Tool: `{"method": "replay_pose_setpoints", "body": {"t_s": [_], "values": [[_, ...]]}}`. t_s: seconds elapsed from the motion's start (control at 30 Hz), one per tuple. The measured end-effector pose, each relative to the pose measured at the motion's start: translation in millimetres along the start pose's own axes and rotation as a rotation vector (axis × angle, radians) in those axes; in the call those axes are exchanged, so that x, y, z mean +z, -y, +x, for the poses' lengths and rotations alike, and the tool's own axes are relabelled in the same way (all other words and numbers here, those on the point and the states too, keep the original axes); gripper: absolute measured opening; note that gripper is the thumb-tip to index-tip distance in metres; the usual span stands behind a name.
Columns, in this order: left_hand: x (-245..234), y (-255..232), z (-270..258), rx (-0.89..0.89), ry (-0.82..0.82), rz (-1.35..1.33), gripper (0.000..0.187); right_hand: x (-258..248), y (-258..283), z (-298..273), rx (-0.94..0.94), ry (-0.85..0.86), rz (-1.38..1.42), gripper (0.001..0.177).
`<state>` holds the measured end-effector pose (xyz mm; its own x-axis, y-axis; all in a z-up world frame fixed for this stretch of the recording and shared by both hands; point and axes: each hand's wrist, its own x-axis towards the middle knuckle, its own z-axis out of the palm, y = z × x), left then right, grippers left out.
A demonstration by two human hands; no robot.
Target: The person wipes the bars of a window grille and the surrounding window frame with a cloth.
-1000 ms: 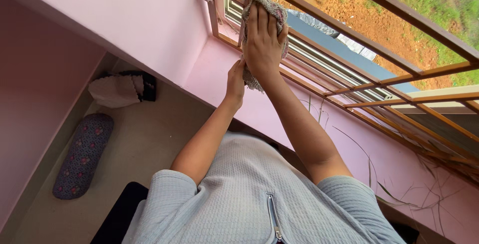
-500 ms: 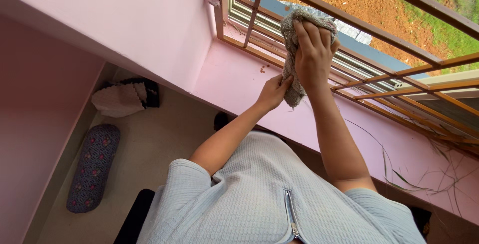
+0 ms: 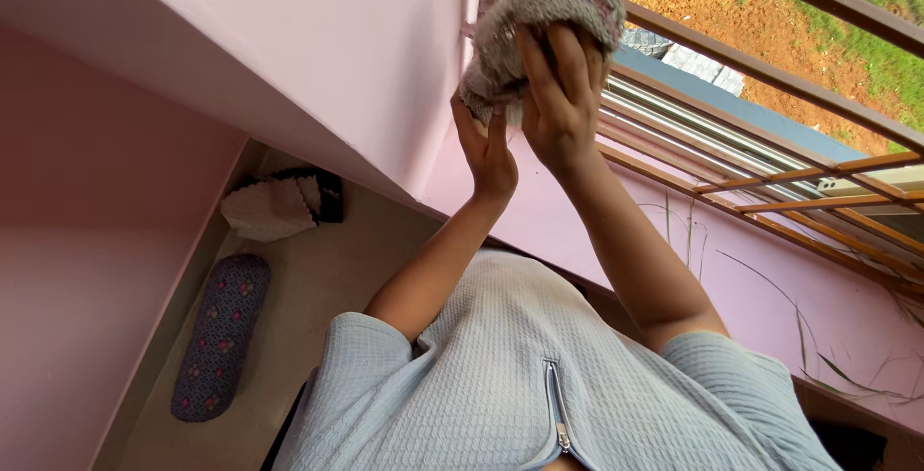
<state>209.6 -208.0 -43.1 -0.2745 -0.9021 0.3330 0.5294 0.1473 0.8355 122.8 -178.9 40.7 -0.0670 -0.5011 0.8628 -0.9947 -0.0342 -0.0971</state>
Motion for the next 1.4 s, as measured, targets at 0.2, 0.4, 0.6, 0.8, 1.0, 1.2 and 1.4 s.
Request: {"method": "replay_pose_setpoints", "body": {"t_s": [0.2,0.4,0.6,0.8,1.0,1.2,1.4], "values": [[-9.7,9.5,21.0,-0.092,0.171,-0.102,0.064,88.9,-26.9,10.7,0.025,0.307,-0.174,0.042],[-43.2,59.1,17.1,-0.535,0.166,-0.153,0.072,91.3,-12.8,-28.8,-0.039,0.381,-0.247,0.044],[-60.5,92.0,15.0,-0.582,0.104,-0.310,0.068,88.7,-13.8,-29.2,0.008,0.353,-0.193,0.038],[-56.7,75.0,17.1,-0.512,0.204,-0.210,0.067,59.0,19.4,-4.5,0.210,0.294,-0.175,0.033],[-41.1,47.2,8.5,-0.440,0.419,-0.192,0.066,15.2,22.3,17.8,0.419,0.496,-0.173,0.042],[-31.1,42.7,19.0,-0.274,0.468,-0.140,0.069,31.4,12.0,19.5,0.311,0.364,-0.239,0.055],[-30.0,63.1,37.1,-0.464,0.392,-0.203,0.076,75.5,-0.1,23.5,0.297,0.584,-0.482,0.058]]}}
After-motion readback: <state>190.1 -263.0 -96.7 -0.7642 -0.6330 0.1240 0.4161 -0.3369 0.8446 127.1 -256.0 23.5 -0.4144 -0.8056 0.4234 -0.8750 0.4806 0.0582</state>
